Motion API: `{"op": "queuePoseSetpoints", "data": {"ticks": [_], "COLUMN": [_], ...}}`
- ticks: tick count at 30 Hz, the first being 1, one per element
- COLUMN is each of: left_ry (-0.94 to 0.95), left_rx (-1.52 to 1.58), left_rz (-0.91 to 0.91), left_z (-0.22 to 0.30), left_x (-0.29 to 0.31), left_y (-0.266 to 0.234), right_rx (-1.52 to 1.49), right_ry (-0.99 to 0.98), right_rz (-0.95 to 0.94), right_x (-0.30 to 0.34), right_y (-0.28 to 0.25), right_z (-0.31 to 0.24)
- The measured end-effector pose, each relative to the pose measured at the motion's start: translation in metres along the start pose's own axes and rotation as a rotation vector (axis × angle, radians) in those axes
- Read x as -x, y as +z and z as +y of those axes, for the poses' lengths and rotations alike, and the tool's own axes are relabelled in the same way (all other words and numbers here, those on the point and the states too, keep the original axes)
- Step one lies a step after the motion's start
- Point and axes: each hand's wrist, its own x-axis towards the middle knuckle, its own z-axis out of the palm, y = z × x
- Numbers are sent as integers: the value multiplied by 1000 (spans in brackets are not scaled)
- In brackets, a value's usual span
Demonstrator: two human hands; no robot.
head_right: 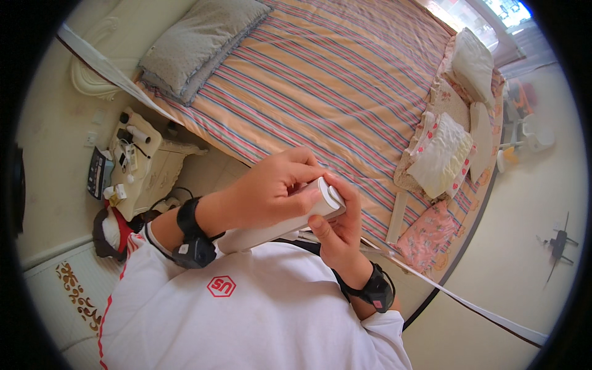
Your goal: The person assembles a lint roller by inserting a refill roll into the handle and securing it. They then use the lint roller to clean the bedsheet and pillows, moving the roller back and forth across the surface.
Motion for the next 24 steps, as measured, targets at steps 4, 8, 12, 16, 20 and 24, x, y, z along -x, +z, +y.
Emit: {"op": "queuePoseSetpoints", "data": {"ticks": [4, 8, 12, 16, 20, 24], "left_ry": [12, 66, 11, -7, 9, 59], "left_rx": [-10, 30, 55, 55, 70, 119], "left_rz": [13, 58, 37, 20, 61, 144], "left_z": [-7, -10, -7, -6, -8, -11], "left_x": [9, 11, 9, 11, 13, 11], "left_y": [12, 16, 16, 16, 19, 22], "right_rx": [126, 93, 99, 118, 126, 174], "right_ry": [-48, -64, -42, -20, -12, -39], "right_rz": [-16, -53, -48, -54, -70, -82], "right_x": [5, 10, 11, 10, 11, 15], "right_y": [-1, -3, -3, -3, -3, -5], "right_z": [3, 4, 4, 3, 4, 7]}}
